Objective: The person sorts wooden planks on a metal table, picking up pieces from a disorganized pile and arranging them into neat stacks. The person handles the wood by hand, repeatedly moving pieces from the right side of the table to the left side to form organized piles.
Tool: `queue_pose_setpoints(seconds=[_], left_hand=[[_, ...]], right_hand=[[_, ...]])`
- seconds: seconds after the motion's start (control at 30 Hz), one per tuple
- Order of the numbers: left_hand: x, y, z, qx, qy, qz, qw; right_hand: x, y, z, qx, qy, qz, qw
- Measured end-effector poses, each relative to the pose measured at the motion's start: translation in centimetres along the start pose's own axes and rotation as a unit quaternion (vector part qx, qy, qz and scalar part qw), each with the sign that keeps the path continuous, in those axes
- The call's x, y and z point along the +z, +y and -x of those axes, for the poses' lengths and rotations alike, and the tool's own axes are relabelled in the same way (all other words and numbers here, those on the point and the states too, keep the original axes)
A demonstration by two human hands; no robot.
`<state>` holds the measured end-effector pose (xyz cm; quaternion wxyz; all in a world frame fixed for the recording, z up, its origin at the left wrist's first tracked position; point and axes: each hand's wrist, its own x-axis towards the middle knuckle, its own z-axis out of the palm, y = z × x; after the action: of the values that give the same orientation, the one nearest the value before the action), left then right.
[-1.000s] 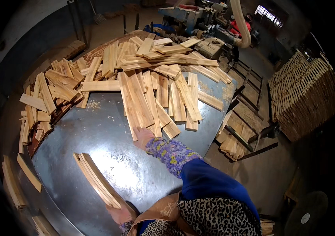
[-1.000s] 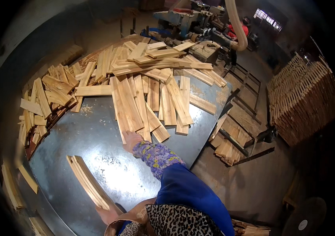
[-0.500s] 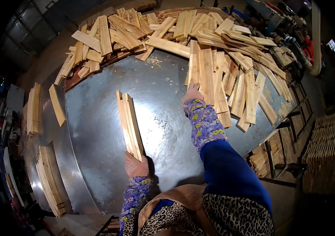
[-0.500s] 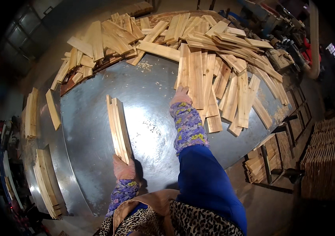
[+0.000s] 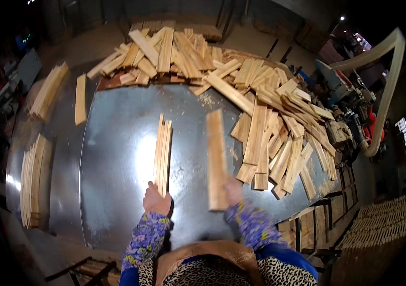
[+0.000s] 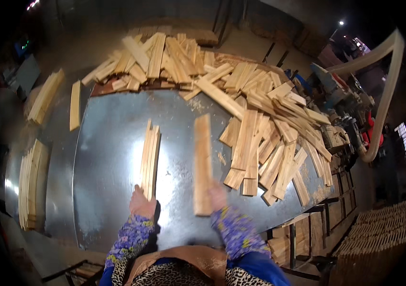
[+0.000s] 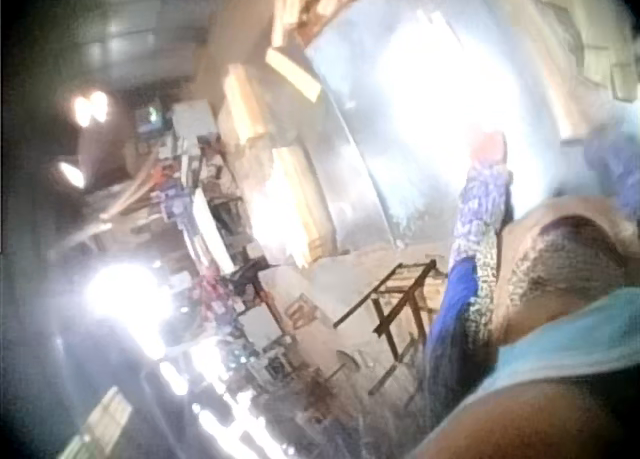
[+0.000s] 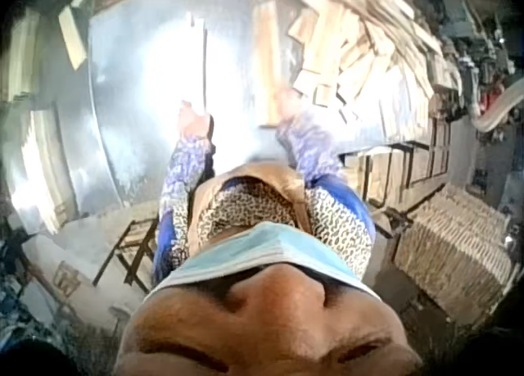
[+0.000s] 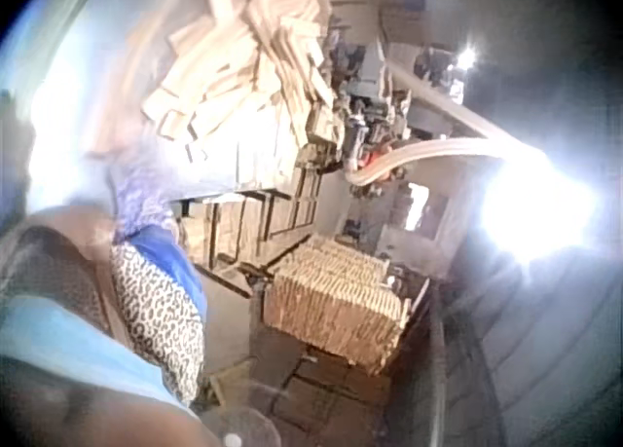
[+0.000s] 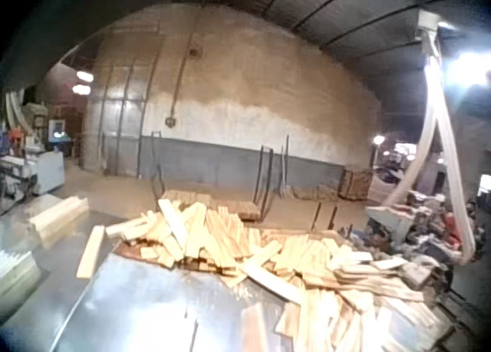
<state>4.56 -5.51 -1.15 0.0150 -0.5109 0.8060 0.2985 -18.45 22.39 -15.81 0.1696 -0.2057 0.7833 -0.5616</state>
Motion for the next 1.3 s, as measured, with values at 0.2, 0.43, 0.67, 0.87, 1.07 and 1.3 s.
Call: queue_pose_setpoints(seconds=[0.2,0.43,0.67,0.87,1.07,1.3], left_hand=[[-0.7,0.3,0.7,0.031,-0.005,-0.076,0.997],[0.3,-0.3,0.3,0.036,0.011,-0.094,0.995],[0.6,1.8,1.0,-0.005,0.032,-0.096,0.995],[2.4,-0.2,-1.6,0.068,0.034,-0.102,0.992],[2.1,2.9,-1.4,0.093,0.056,-0.221,0.969],[2.1,2.9,-1.4,0.146,0.102,-0.201,0.963]], right_hand=[[14.3,-15.2,9.3,0.038,-0.442,0.146,0.884],[-2.8,-16.9,-15.6,0.071,0.127,0.604,0.784],[-5.4,-9.6,-15.3,0.116,0.145,0.419,0.889],[11.0,-12.7,6.9,0.182,-0.240,0.031,0.953],[9.4,-11.9,-5.0,-0.013,-0.350,0.199,0.915],[-7.7,-12.9,-39.1,0.006,0.035,0.642,0.766]])
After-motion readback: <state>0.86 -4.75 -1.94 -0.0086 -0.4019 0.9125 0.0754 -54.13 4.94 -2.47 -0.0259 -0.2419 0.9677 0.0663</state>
